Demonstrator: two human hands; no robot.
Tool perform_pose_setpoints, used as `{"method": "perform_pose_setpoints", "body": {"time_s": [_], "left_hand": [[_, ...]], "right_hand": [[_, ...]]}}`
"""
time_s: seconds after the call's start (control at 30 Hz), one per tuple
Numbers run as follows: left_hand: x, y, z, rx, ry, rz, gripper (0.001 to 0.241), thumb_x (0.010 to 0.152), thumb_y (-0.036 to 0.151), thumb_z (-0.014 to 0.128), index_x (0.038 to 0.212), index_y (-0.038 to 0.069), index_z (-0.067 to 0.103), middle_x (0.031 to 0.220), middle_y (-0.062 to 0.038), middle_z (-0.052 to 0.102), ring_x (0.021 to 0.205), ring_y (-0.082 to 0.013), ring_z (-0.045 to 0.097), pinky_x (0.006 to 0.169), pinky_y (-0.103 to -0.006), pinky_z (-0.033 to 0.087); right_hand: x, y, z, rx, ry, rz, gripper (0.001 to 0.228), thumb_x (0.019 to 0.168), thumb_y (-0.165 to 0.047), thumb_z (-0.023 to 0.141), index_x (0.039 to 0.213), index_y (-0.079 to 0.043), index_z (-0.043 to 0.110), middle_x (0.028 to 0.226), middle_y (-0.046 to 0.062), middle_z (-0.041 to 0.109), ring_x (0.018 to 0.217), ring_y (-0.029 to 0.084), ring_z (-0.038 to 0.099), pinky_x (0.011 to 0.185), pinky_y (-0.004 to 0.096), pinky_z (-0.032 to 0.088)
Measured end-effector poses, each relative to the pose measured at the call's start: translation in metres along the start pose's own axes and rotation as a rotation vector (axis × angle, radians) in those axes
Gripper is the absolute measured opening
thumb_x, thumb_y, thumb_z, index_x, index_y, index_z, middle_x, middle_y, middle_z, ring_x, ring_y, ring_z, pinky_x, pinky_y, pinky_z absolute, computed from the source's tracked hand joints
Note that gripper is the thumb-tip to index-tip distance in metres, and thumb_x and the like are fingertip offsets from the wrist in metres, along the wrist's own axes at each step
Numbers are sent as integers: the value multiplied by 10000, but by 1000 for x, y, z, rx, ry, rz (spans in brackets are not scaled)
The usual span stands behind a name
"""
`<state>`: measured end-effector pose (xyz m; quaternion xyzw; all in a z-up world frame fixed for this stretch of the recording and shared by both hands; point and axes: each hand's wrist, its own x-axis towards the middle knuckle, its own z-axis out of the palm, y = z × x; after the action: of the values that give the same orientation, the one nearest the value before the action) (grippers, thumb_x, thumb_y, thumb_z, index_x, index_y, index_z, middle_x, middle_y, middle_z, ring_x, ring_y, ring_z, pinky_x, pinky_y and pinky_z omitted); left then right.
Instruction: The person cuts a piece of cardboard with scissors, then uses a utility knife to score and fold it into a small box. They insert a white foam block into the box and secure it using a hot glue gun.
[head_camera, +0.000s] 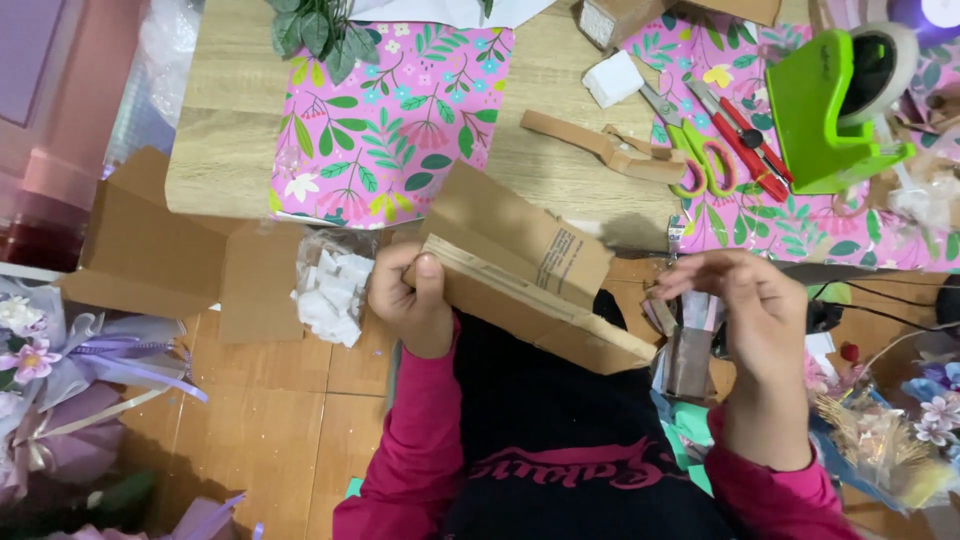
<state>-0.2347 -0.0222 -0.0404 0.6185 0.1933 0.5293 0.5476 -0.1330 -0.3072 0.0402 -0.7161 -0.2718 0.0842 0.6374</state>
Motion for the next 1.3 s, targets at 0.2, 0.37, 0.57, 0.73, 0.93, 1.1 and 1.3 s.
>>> {"method": "perform_pose_setpoints", "body": {"time_s": [0.2,0.37,0.57,0.73,0.93,1.1,1.3], "left_hand": [[-9,-7,18,-61,-93,60,265,993,314,637,895,67,637,847,-22,632,797,-144,593,750,-286,475],[5,9,59,-309,-175,167,359,1003,374,616,832,71,528,811,-82,562,811,-222,569,810,-383,475],[8,33,115,-615,-300,-72,335,964,428,507,789,159,409,843,-23,382,850,-189,434,834,-354,362],[16,4,125,-805,-453,-256,310,996,441,501,833,187,428,899,19,380,900,-160,417,935,-339,376],[67,7,128,-1072,140,-685,347,794,315,667,579,135,463,604,4,391,645,-165,382,794,-337,410],[112,14,125,-888,471,-654,310,678,347,750,627,159,509,553,4,458,497,-159,456,913,-523,549],[152,-54,114,-574,428,-551,340,777,434,766,833,170,559,781,15,582,749,-113,617,773,-285,530]], "right_hand": [[-40,38,-3,-155,-351,-77,131,972,-142,674,1090,-96,707,821,-26,697,493,-11,453,394,97,365],[-64,61,12,-152,-50,222,120,932,-167,720,910,-64,779,856,5,776,777,84,686,726,228,528],[-53,56,-102,-559,482,148,268,1095,-167,584,874,-114,725,813,-2,737,763,115,693,792,298,565],[-37,102,-277,-1098,752,75,106,1126,19,668,1211,81,670,1177,232,613,929,292,657,781,377,580],[-7,172,-396,-1290,571,429,720,973,-373,833,1413,120,545,1279,311,527,1150,494,510,867,588,453],[-4,154,-414,-870,449,659,406,947,-272,865,1086,71,699,944,176,668,827,280,575,698,433,406],[-15,138,-396,-739,722,613,343,1114,-281,714,1229,22,604,969,178,620,759,295,553,591,442,409]]}}
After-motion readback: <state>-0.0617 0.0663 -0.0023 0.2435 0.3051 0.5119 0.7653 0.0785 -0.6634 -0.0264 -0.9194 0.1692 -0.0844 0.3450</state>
